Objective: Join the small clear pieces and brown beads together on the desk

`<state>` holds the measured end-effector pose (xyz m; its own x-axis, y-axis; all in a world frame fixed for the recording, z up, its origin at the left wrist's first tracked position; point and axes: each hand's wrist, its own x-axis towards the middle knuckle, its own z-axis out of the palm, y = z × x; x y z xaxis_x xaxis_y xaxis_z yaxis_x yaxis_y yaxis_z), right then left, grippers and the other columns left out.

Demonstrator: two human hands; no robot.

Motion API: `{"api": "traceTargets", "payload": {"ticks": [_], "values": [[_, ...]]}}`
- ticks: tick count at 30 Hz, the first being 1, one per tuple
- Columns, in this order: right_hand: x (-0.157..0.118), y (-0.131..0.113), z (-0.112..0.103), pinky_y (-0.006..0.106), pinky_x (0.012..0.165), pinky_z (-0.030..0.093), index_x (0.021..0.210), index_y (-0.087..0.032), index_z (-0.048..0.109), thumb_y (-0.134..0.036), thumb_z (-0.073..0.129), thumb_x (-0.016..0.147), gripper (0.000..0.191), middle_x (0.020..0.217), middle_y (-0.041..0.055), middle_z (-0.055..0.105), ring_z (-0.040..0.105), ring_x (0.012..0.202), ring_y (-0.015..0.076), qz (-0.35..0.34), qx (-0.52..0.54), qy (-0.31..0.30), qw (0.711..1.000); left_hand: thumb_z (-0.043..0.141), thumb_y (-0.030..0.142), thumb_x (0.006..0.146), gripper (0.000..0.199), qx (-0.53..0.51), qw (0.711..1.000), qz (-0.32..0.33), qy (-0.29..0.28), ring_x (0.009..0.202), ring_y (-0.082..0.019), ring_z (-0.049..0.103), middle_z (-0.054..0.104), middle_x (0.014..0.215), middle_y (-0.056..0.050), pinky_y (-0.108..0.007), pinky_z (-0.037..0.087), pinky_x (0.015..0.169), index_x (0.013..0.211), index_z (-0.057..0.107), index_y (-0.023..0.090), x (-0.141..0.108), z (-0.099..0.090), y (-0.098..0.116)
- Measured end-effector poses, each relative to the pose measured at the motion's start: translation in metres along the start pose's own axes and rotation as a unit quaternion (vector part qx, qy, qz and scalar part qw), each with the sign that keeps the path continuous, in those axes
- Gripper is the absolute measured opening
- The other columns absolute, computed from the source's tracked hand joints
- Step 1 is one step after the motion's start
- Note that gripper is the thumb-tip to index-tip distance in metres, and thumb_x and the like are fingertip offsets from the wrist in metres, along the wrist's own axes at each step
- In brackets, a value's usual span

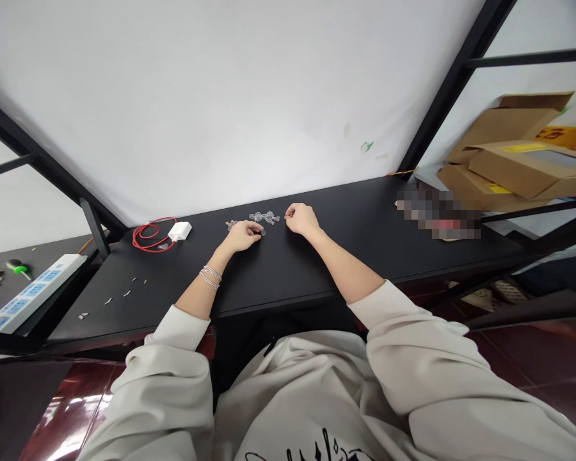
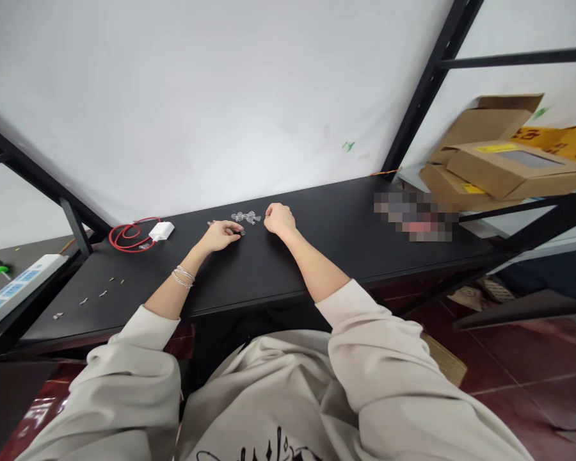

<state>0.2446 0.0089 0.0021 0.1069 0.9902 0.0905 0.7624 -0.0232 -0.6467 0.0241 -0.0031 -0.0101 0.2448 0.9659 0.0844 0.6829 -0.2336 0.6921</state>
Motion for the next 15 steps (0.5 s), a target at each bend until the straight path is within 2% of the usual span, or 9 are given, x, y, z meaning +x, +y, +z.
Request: {"api": "traceTargets", "payload": {"ticks": [7, 11, 15], "values": [[-0.0036, -0.0053, -0.0014, 0.034, 0.100, 0.051, 0.094, -0.020, 0.077, -0.013, 0.067, 0.087, 0.014, 0.093, 0.0069, 0.077, 0.071, 0.100, 0.0227, -0.033, 0.010, -0.003, 0.999, 0.072, 0.011, 0.076, 0.025, 0.002, 1.000, 0.011, 0.001, 0.073, -0.015, 0.069, 0.080, 0.102, -0.007, -0.028, 0.058, 0.079, 0.099, 0.081, 0.017, 0.0015, 0.0020, -0.0023], [-0.0029, -0.0053, 0.0012, 0.037, 0.102, 0.051, 0.093, -0.019, 0.077, -0.017, 0.067, 0.090, 0.011, 0.078, 0.0034, 0.075, 0.073, 0.083, 0.0190, -0.034, 0.028, -0.013, 0.999, 0.072, 0.011, 0.077, 0.026, 0.008, 1.000, 0.018, -0.001, 0.073, -0.015, 0.069, 0.079, 0.101, -0.007, -0.029, 0.058, 0.079, 0.100, 0.081, 0.017, 0.0024, 0.0027, -0.0038], [-0.0022, -0.0033, 0.0035, 0.036, 0.096, 0.054, 0.094, -0.018, 0.077, -0.018, 0.067, 0.091, 0.010, 0.068, 0.0007, 0.073, 0.068, 0.060, 0.0143, -0.030, 0.056, -0.028, 0.998, 0.071, 0.012, 0.079, 0.025, 0.007, 1.000, 0.022, -0.006, 0.072, -0.015, 0.069, 0.079, 0.102, -0.007, -0.029, 0.058, 0.079, 0.102, 0.081, 0.016, 0.0031, 0.0033, -0.0051]]}}
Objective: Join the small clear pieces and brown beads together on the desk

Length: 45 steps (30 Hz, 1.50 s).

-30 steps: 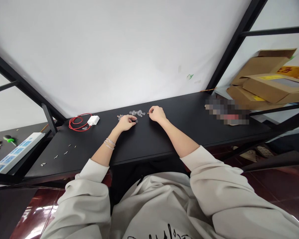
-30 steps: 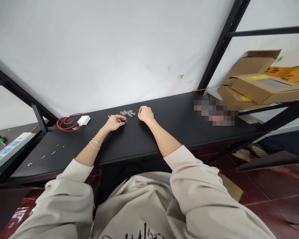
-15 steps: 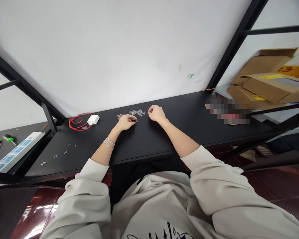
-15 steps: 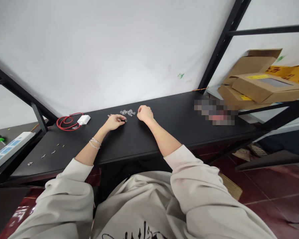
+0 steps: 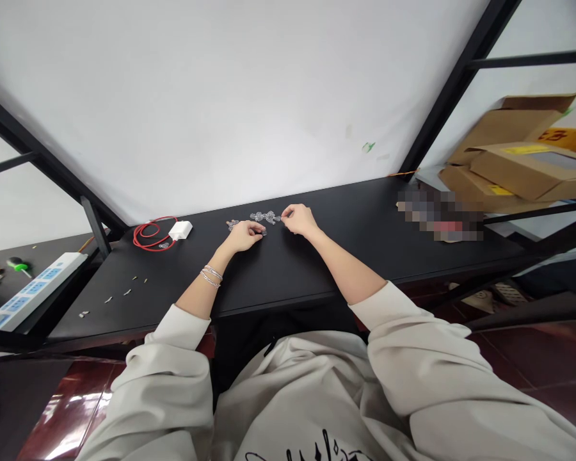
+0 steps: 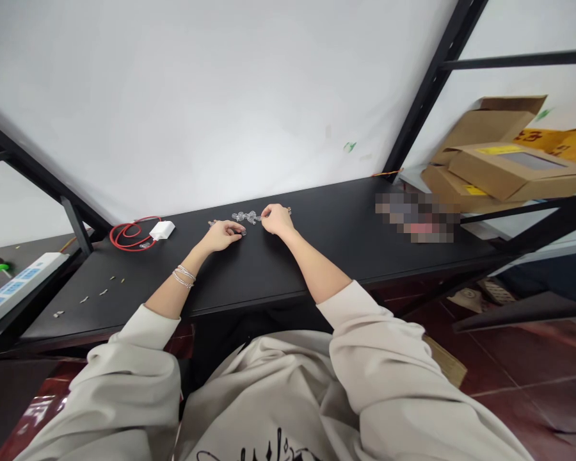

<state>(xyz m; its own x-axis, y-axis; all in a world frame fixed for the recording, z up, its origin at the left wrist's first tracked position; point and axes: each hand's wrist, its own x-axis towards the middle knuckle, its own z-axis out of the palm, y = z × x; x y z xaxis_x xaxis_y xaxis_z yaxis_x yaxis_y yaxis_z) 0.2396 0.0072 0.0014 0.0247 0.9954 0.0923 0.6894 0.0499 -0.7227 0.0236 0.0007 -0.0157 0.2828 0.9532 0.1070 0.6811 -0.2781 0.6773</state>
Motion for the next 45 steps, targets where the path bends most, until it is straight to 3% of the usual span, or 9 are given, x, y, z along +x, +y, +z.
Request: {"api": "traceTargets", "payload": {"ticks": [3, 12, 17, 23, 45], "values": [[0.0006, 0.0015, 0.0010, 0.036, 0.098, 0.053, 0.092, -0.017, 0.076, -0.017, 0.068, 0.091, 0.009, 0.068, 0.0009, 0.074, 0.064, 0.051, 0.0118, -0.009, 0.013, -0.001, 1.000, 0.072, 0.011, 0.079, 0.026, -0.006, 1.000, 0.000, -0.003, 0.072, -0.014, 0.069, 0.079, 0.102, -0.008, -0.029, 0.058, 0.079, 0.103, 0.081, 0.017, 0.0005, 0.0005, -0.0010], [0.0029, 0.0045, 0.0039, 0.048, 0.116, 0.039, 0.087, -0.017, 0.075, -0.015, 0.069, 0.090, 0.007, 0.058, -0.0026, 0.068, 0.064, 0.051, 0.0117, -0.027, 0.007, 0.010, 1.000, 0.071, 0.011, 0.081, 0.024, -0.017, 1.000, -0.004, -0.007, 0.070, -0.014, 0.068, 0.079, 0.101, -0.009, -0.028, 0.057, 0.076, 0.103, 0.080, 0.014, -0.0007, -0.0012, 0.0023], [0.0053, 0.0066, 0.0062, 0.041, 0.098, 0.054, 0.085, -0.016, 0.074, -0.014, 0.072, 0.088, 0.004, 0.058, 0.0001, 0.069, 0.060, 0.045, 0.0117, -0.019, 0.039, 0.004, 0.999, 0.073, 0.012, 0.080, 0.025, -0.021, 1.000, -0.009, -0.010, 0.066, -0.012, 0.065, 0.079, 0.100, -0.009, -0.027, 0.056, 0.074, 0.104, 0.080, 0.014, -0.0004, -0.0018, 0.0023], [0.0051, 0.0063, 0.0060, 0.037, 0.087, 0.058, 0.083, -0.016, 0.073, -0.016, 0.074, 0.088, 0.005, 0.059, 0.0012, 0.069, 0.058, 0.043, 0.0113, -0.019, 0.046, 0.004, 0.999, 0.075, 0.010, 0.077, 0.028, -0.029, 0.999, -0.012, 0.001, 0.066, -0.012, 0.065, 0.078, 0.101, -0.009, -0.028, 0.056, 0.074, 0.105, 0.080, 0.014, 0.0011, -0.0008, -0.0007], [0.0025, 0.0032, 0.0049, 0.029, 0.076, 0.058, 0.082, -0.017, 0.070, -0.022, 0.077, 0.088, 0.011, 0.066, 0.0023, 0.072, 0.062, 0.047, 0.0121, -0.009, 0.051, 0.005, 0.999, 0.074, 0.011, 0.077, 0.025, -0.032, 0.999, -0.010, 0.000, 0.066, -0.013, 0.066, 0.078, 0.096, -0.009, -0.028, 0.055, 0.074, 0.102, 0.080, 0.013, 0.0006, -0.0008, 0.0008]]}}
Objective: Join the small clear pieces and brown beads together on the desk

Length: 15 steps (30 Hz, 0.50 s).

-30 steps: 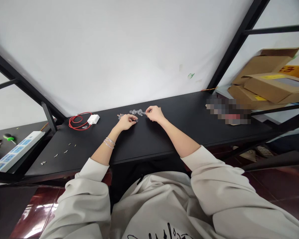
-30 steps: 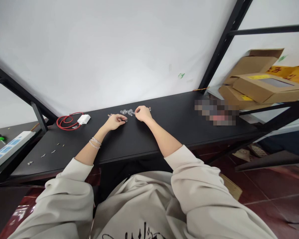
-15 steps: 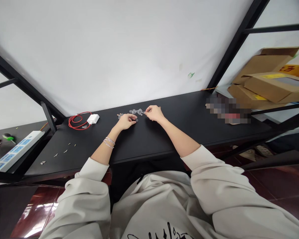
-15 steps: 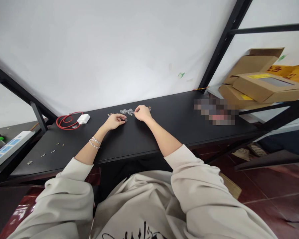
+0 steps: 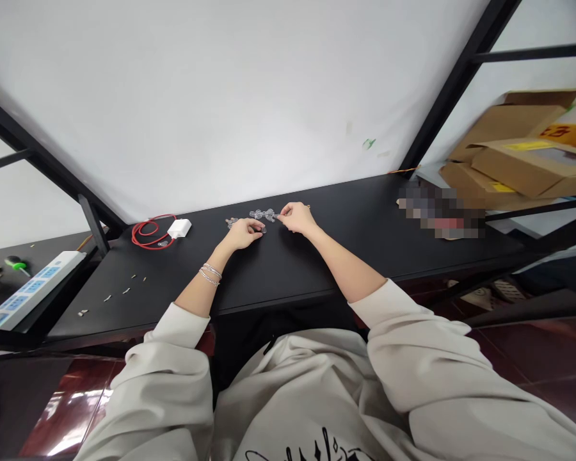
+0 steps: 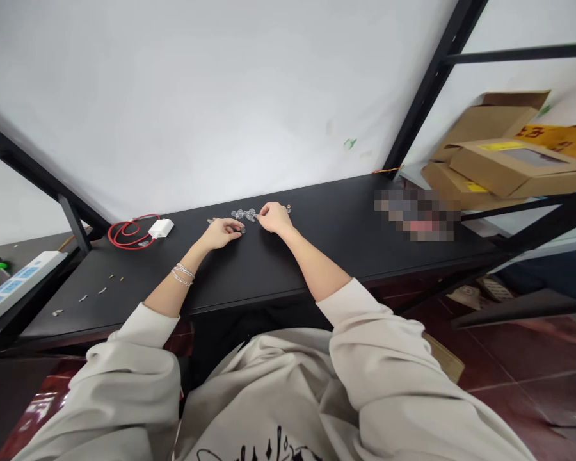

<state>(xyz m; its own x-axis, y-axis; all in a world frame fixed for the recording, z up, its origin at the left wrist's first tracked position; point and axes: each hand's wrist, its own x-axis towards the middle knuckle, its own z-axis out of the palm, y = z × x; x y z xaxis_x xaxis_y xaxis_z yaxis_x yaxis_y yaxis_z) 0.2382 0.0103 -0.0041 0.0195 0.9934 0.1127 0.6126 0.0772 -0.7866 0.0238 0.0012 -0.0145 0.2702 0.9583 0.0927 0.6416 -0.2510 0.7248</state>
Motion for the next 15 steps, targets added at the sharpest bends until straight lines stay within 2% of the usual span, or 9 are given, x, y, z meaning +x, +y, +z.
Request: {"api": "traceTargets", "payload": {"ticks": [6, 12, 15], "values": [[-0.0005, -0.0001, -0.0001, 0.030, 0.073, 0.058, 0.083, -0.017, 0.070, -0.023, 0.077, 0.088, 0.010, 0.066, 0.0026, 0.072, 0.062, 0.047, 0.0129, 0.001, -0.005, -0.002, 1.000, 0.074, 0.013, 0.077, 0.025, 0.006, 1.000, 0.011, 0.001, 0.064, -0.012, 0.064, 0.078, 0.099, -0.008, -0.028, 0.055, 0.072, 0.101, 0.080, 0.014, 0.0008, 0.0002, -0.0014], [-0.0010, 0.0003, 0.0005, 0.032, 0.081, 0.058, 0.082, -0.017, 0.070, -0.022, 0.076, 0.088, 0.010, 0.065, 0.0025, 0.072, 0.063, 0.048, 0.0127, -0.005, -0.008, 0.003, 1.000, 0.075, 0.014, 0.076, 0.025, 0.003, 1.000, 0.010, 0.002, 0.063, -0.011, 0.062, 0.077, 0.098, -0.008, -0.027, 0.054, 0.071, 0.101, 0.080, 0.015, 0.0009, 0.0006, -0.0034], [-0.0015, -0.0001, 0.0002, 0.030, 0.077, 0.058, 0.081, -0.018, 0.069, -0.022, 0.076, 0.088, 0.011, 0.065, 0.0020, 0.072, 0.062, 0.046, 0.0126, -0.002, -0.002, 0.001, 1.000, 0.076, 0.015, 0.076, 0.024, 0.000, 1.000, 0.009, 0.003, 0.062, -0.011, 0.062, 0.077, 0.098, -0.008, -0.027, 0.054, 0.071, 0.099, 0.079, 0.015, 0.0010, 0.0008, -0.0039]]}}
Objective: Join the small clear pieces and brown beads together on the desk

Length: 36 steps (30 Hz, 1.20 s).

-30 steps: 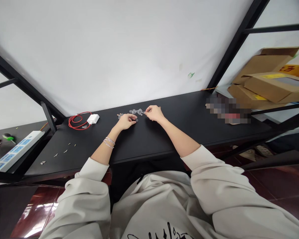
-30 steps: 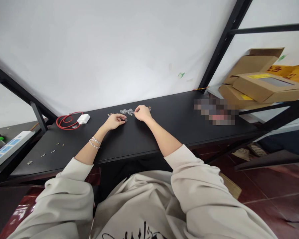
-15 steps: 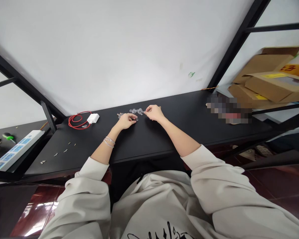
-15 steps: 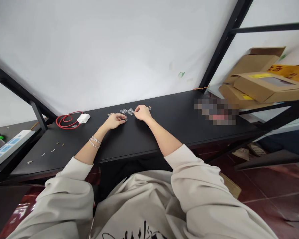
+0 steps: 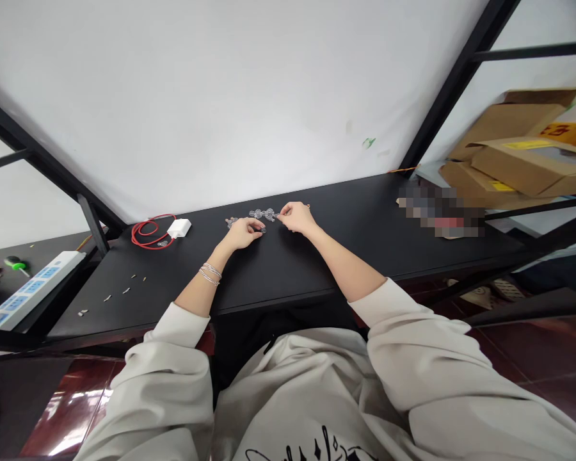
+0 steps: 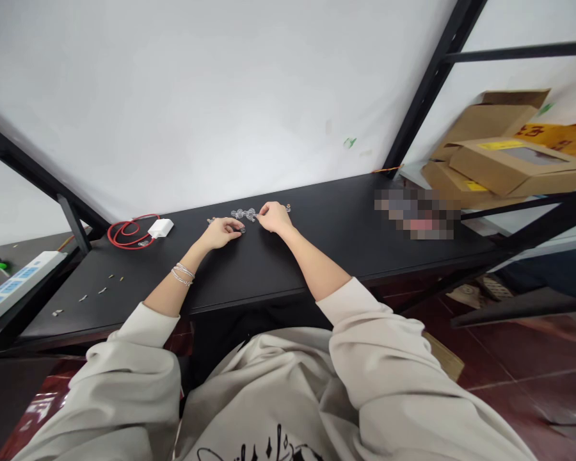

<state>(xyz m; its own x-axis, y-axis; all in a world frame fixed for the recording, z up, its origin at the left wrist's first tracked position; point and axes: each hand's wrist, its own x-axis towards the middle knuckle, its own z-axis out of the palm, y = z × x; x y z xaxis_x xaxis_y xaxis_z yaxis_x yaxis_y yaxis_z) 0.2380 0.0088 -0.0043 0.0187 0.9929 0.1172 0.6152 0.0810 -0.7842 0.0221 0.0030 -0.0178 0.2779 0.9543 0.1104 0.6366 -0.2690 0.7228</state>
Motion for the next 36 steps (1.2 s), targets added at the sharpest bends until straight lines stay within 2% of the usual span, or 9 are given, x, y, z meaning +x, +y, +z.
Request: {"api": "traceTargets", "payload": {"ticks": [5, 10, 14, 18, 24, 29, 36], "values": [[0.000, 0.000, 0.000, 0.029, 0.079, 0.058, 0.082, -0.018, 0.069, -0.021, 0.076, 0.088, 0.010, 0.064, 0.0012, 0.072, 0.061, 0.045, 0.0118, -0.001, -0.002, -0.005, 1.000, 0.077, 0.016, 0.076, 0.024, 0.006, 1.000, 0.003, 0.001, 0.064, -0.011, 0.062, 0.077, 0.098, -0.007, -0.028, 0.055, 0.072, 0.100, 0.079, 0.016, 0.000, 0.000, 0.001], [0.001, 0.001, 0.002, 0.030, 0.076, 0.058, 0.082, -0.018, 0.069, -0.023, 0.077, 0.089, 0.011, 0.065, 0.0018, 0.072, 0.061, 0.046, 0.0123, -0.005, -0.003, -0.007, 1.000, 0.075, 0.023, 0.082, 0.022, 0.019, 0.999, 0.018, 0.029, 0.065, -0.011, 0.061, 0.077, 0.099, -0.006, -0.027, 0.054, 0.072, 0.102, 0.078, 0.016, -0.003, 0.003, 0.004], [0.001, 0.002, 0.002, 0.030, 0.083, 0.057, 0.081, -0.018, 0.070, -0.023, 0.077, 0.088, 0.012, 0.065, 0.0021, 0.072, 0.062, 0.048, 0.0114, -0.011, -0.009, -0.003, 1.000, 0.071, 0.025, 0.085, 0.019, 0.025, 0.999, 0.020, 0.033, 0.064, -0.014, 0.062, 0.074, 0.078, -0.003, -0.028, 0.053, 0.073, 0.100, 0.078, 0.016, -0.003, 0.006, 0.003], [0.001, 0.001, 0.001, 0.028, 0.077, 0.057, 0.082, -0.018, 0.070, -0.023, 0.078, 0.088, 0.011, 0.066, 0.0017, 0.072, 0.060, 0.046, 0.0112, -0.002, -0.006, -0.008, 1.000, 0.068, 0.023, 0.087, 0.013, 0.036, 0.998, 0.027, 0.034, 0.064, -0.015, 0.063, 0.071, 0.070, -0.002, -0.029, 0.053, 0.076, 0.094, 0.077, 0.015, -0.002, 0.007, 0.002], [-0.001, -0.001, 0.001, 0.026, 0.072, 0.057, 0.082, -0.018, 0.070, -0.023, 0.078, 0.088, 0.010, 0.066, 0.0017, 0.072, 0.060, 0.045, 0.0114, 0.001, -0.004, -0.010, 1.000, 0.065, 0.016, 0.086, 0.013, 0.077, 0.995, 0.048, 0.045, 0.069, -0.017, 0.065, 0.073, 0.073, -0.003, -0.030, 0.055, 0.081, 0.091, 0.077, 0.016, -0.001, 0.009, 0.005], [-0.002, -0.002, 0.000, 0.027, 0.072, 0.057, 0.082, -0.018, 0.071, -0.022, 0.076, 0.088, 0.009, 0.063, 0.0013, 0.071, 0.061, 0.045, 0.0123, 0.009, -0.005, -0.007, 1.000, 0.066, 0.017, 0.085, 0.015, 0.087, 0.993, 0.064, 0.048, 0.074, -0.018, 0.067, 0.076, 0.082, -0.005, -0.031, 0.056, 0.085, 0.092, 0.079, 0.016, 0.001, 0.011, 0.000], [-0.004, -0.002, -0.001, 0.030, 0.082, 0.057, 0.082, -0.019, 0.071, -0.022, 0.074, 0.089, 0.008, 0.063, 0.0005, 0.071, 0.062, 0.048, 0.0123, 0.009, -0.009, -0.005, 1.000, 0.067, 0.016, 0.084, 0.015, 0.080, 0.992, 0.081, 0.047, 0.074, -0.017, 0.067, 0.078, 0.090, -0.005, -0.029, 0.057, 0.083, 0.088, 0.081, 0.018, 0.001, 0.011, -0.001]]}}
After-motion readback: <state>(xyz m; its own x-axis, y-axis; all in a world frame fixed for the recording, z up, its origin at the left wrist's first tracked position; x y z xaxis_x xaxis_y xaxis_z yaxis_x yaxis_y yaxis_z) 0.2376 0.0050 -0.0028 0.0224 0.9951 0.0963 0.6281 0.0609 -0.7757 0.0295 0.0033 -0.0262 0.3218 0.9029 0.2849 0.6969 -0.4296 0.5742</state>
